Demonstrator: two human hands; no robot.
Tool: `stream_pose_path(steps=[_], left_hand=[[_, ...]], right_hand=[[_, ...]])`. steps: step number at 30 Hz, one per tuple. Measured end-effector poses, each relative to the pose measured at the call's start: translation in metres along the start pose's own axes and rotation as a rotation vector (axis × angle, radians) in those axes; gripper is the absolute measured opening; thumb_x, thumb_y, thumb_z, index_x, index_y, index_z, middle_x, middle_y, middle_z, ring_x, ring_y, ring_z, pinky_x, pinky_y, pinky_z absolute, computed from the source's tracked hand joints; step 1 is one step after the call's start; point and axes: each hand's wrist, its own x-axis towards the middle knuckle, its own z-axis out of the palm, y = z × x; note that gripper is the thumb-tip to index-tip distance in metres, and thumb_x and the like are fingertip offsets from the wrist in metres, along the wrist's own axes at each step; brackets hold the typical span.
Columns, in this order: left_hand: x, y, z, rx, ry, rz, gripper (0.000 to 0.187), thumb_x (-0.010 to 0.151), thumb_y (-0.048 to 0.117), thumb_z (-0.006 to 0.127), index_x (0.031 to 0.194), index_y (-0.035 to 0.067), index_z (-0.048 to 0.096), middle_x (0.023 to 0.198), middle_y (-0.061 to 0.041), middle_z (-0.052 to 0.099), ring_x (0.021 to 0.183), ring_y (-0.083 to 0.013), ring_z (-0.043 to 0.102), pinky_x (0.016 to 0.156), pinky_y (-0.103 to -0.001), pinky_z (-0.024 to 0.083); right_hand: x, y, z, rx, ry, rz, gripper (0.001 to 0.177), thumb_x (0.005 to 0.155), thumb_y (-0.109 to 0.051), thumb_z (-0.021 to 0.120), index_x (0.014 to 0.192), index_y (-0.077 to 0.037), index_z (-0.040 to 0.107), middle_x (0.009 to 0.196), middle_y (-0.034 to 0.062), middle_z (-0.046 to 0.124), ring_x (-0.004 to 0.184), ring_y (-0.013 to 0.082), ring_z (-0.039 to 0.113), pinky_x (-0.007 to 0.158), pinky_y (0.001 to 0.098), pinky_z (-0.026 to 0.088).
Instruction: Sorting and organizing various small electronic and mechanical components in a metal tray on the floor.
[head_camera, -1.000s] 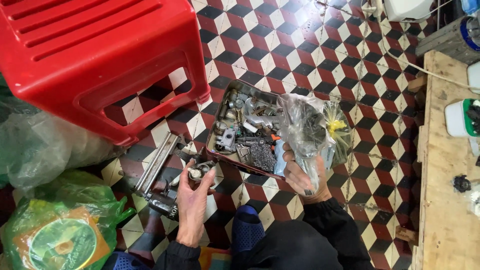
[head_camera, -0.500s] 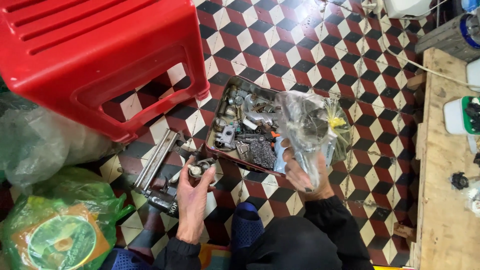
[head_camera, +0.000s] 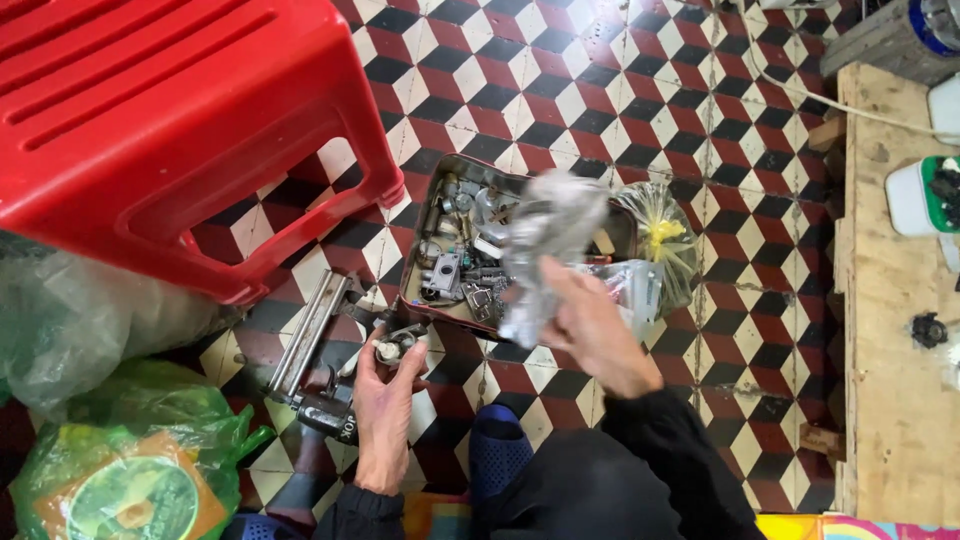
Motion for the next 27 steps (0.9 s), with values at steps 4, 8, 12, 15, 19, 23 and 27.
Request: stream_pose_path(steps=[4,8,12,15,19,23,27], left_hand=[[-0.001,0.0,0.001,0.03,0.016,-0.01,0.076,0.094,0.019,0.078,0.166,0.011,0.054,0.11,-0.01,0.072,0.093,-0.0163,0.065,0.08,-0.031,0.051],[-0.004,0.005,0.001,-0.019,0.013,-0.023,0.073,0.095,0.016,0.077,0.163,0.01,0.056,0.11,-0.011,0.071,0.093,-0.0172,0.064,0.08,-0.032,0.053],[-0.007,0.011,0.001,0.051,0.061,-0.071,0.076,0.095,0.018,0.076,0.167,0.011,0.052,0.12,-0.011,0.07,0.102,-0.0192,0.065,0.087,-0.034,0.053],[-0.002,0.009,0.003,0.043,0.074,-0.076,0.071,0.096,0.016,0.075,0.164,0.012,0.055,0.122,-0.01,0.072,0.101,-0.0184,0.065,0.085,-0.034,0.052],[-0.001,0.004,0.006,0.093,0.055,-0.054,0.072,0.095,0.017,0.075,0.164,0.011,0.056,0.117,-0.01,0.072,0.099,-0.0186,0.064,0.084,-0.033,0.051],[-0.007,0.009,0.013,0.147,0.058,-0.085,0.073,0.094,0.018,0.075,0.165,0.011,0.055,0.12,-0.012,0.073,0.102,-0.0201,0.066,0.086,-0.034,0.052],[0.001,0.001,0.013,0.139,0.051,-0.074,0.07,0.095,0.018,0.075,0.162,0.012,0.058,0.116,-0.01,0.073,0.099,-0.0186,0.066,0.083,-0.034,0.051]], right_hand=[[0.029,0.016,0.024,-0.12,-0.006,0.086,0.028,0.11,-0.025,0.066,0.109,0.002,0.071,0.072,0.0084,0.069,0.044,0.0125,0.053,0.036,0.0265,0.033],[0.066,0.024,0.052,-0.366,-0.021,0.01,0.031,0.107,-0.021,0.063,0.115,0.008,0.072,0.074,0.0136,0.074,0.042,0.0143,0.057,0.034,0.028,0.042],[0.059,0.017,0.076,-0.662,0.07,-0.015,0.04,0.1,-0.027,0.068,0.128,0.002,0.065,0.089,0.0149,0.08,0.047,0.0211,0.068,0.04,0.0339,0.053],[0.061,0.034,0.076,-0.685,0.113,-0.23,0.039,0.1,-0.023,0.068,0.128,0.004,0.063,0.096,0.0162,0.081,0.063,0.0249,0.074,0.057,0.0383,0.059],[0.067,0.047,0.079,-0.61,0.207,-0.294,0.031,0.1,-0.019,0.067,0.119,0.004,0.065,0.079,0.0116,0.076,0.054,0.0185,0.064,0.051,0.0355,0.053],[0.069,0.047,0.08,-0.354,0.21,-0.153,0.026,0.098,-0.017,0.065,0.112,0.005,0.07,0.083,0.0099,0.073,0.052,0.0154,0.06,0.047,0.0307,0.051],[0.079,0.066,0.08,-0.422,0.267,-0.276,0.035,0.099,-0.024,0.065,0.121,0.003,0.068,0.104,0.0131,0.08,0.084,0.0211,0.072,0.078,0.0344,0.06]])
